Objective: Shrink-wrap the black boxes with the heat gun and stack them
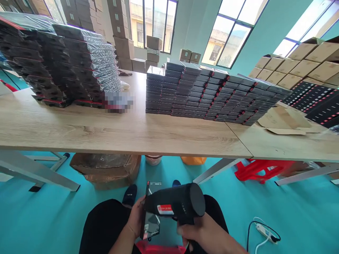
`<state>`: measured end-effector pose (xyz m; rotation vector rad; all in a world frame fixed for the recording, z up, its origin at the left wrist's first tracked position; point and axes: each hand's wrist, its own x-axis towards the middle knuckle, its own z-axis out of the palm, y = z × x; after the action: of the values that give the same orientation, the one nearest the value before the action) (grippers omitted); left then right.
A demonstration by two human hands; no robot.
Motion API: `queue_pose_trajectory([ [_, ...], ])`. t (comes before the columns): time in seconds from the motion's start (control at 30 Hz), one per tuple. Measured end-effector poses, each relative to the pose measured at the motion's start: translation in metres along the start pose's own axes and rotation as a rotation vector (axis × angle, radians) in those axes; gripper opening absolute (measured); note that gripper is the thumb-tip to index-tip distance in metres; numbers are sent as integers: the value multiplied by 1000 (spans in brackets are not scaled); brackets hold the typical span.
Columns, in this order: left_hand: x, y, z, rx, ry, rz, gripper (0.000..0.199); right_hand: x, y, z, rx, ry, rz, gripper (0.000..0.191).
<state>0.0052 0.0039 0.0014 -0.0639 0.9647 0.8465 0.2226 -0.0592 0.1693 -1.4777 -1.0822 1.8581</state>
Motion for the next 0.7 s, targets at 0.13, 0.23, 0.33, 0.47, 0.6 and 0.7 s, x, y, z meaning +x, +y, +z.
queue_pose_trajectory([
  [0.13, -7, 2, 4, 50, -61, -11, 21, 4, -5, 0, 44, 168, -60, 23],
  [0.23, -8, 3, 5, 52, -64, 6, 21, 5, -10, 5, 102, 116, -35, 29],
  [0.33, -7, 3, 5, 56, -90, -6, 22, 8, -14, 9, 148, 136, -79, 32],
  [0.47, -7, 4, 4, 34, -142, -27, 21, 15, -19, -7, 109, 194, -51, 25],
  [0.6, -9, 7, 4, 42, -92, 13, 19, 14, -21, -32, 87, 270, -15, 23],
  [0.7, -10, 8, 6, 21, -77, 16, 18, 8, -20, -39, 44, 192, -32, 20],
])
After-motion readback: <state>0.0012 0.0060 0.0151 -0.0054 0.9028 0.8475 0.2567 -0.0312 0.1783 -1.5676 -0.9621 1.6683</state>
